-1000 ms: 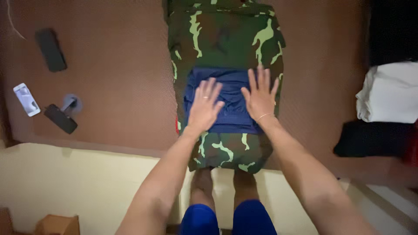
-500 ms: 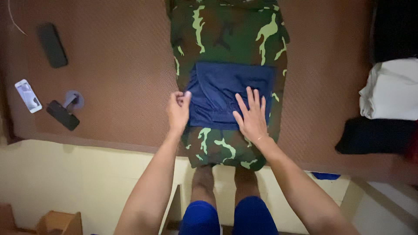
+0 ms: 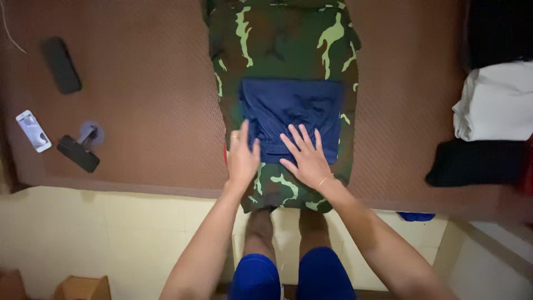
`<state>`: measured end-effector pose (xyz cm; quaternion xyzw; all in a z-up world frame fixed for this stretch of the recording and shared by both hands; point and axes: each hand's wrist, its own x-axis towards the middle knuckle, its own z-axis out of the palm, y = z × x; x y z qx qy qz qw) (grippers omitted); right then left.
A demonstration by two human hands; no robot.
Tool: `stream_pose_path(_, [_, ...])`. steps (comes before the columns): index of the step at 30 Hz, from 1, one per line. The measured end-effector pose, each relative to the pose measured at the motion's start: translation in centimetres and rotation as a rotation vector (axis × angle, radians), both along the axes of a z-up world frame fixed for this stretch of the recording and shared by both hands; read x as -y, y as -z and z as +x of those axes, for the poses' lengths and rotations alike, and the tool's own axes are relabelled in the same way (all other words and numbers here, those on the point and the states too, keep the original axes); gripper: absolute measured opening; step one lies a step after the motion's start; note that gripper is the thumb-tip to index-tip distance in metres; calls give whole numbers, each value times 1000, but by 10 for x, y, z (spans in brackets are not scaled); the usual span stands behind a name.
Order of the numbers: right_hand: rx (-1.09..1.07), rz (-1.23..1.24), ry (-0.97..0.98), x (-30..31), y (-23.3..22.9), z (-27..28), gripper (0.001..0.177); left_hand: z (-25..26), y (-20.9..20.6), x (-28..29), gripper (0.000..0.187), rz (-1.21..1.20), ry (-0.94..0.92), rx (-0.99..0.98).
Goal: The person folds several pieces of clothing on a bed, including a light blue garment, a red garment, and dark shorts. Each item is smoothed, folded into a compact rectangle, and placed in a neat stack on the bed.
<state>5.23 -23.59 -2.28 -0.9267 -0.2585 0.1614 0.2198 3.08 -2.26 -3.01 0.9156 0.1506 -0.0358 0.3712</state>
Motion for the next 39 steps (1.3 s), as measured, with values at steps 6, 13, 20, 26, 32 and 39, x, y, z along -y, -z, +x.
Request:
stream_pose_path(6, [88, 209, 506, 35, 18, -6, 66, -2, 54, -22, 61, -363, -554, -98])
stream_pose_path(13, [-232, 378, 938, 72, 26, 28, 71, 28, 69, -52, 60, -505, -415, 92])
stream_pose_path(20, [-553, 586, 991, 68, 31, 148, 77, 148, 23, -43, 90, -343, -152, -303])
stream_pose_path(26, [-519, 404, 707, 83, -4, 142, 33, 147, -9, -51, 30, -478, 148, -228])
stream_pose_path(32, [-293, 494, 350, 112, -18, 38, 23, 43, -35, -59, 20, 7, 512, 167])
stream_pose_path(39, [-27, 281, 311, 98, 3, -32, 30, -18, -29, -41, 29, 160, 559, 125])
